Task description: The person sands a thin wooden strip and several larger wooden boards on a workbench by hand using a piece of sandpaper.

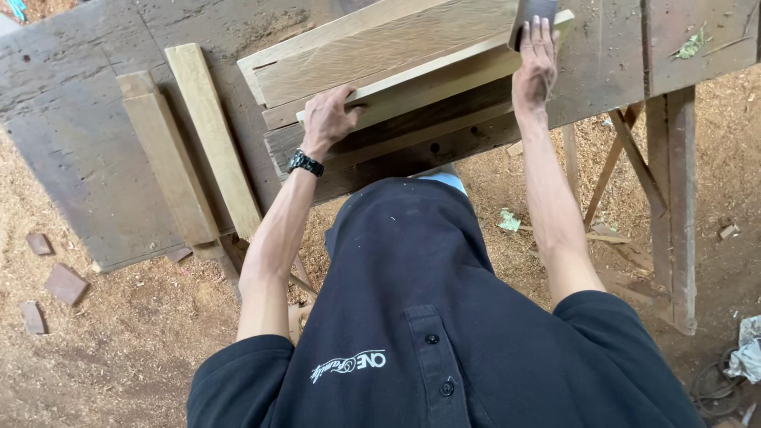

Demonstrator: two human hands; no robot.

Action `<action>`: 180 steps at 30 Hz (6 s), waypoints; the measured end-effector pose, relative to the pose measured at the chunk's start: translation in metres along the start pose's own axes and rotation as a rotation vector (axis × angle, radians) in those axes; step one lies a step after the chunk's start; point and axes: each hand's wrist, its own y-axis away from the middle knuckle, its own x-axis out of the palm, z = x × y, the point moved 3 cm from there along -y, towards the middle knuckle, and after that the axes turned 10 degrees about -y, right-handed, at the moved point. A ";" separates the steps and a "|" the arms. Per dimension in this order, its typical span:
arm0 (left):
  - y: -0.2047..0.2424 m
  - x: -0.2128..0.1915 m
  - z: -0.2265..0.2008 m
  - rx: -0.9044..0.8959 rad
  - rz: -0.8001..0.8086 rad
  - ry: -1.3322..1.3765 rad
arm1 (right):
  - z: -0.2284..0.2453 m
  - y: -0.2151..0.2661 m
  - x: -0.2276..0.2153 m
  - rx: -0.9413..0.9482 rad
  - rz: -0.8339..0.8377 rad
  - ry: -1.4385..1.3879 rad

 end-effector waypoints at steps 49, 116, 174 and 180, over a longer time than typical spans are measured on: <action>0.013 -0.006 -0.010 0.006 -0.128 0.117 | -0.039 0.019 0.032 -0.055 0.072 -0.356; 0.005 0.014 0.007 0.031 -0.061 0.013 | -0.014 0.092 0.094 -0.297 -0.030 -0.225; -0.026 0.004 0.019 -0.126 0.190 0.011 | 0.056 0.062 0.119 0.100 0.381 -1.651; -0.037 0.012 0.033 -0.126 0.282 0.039 | 0.025 0.047 0.099 0.104 0.528 -1.789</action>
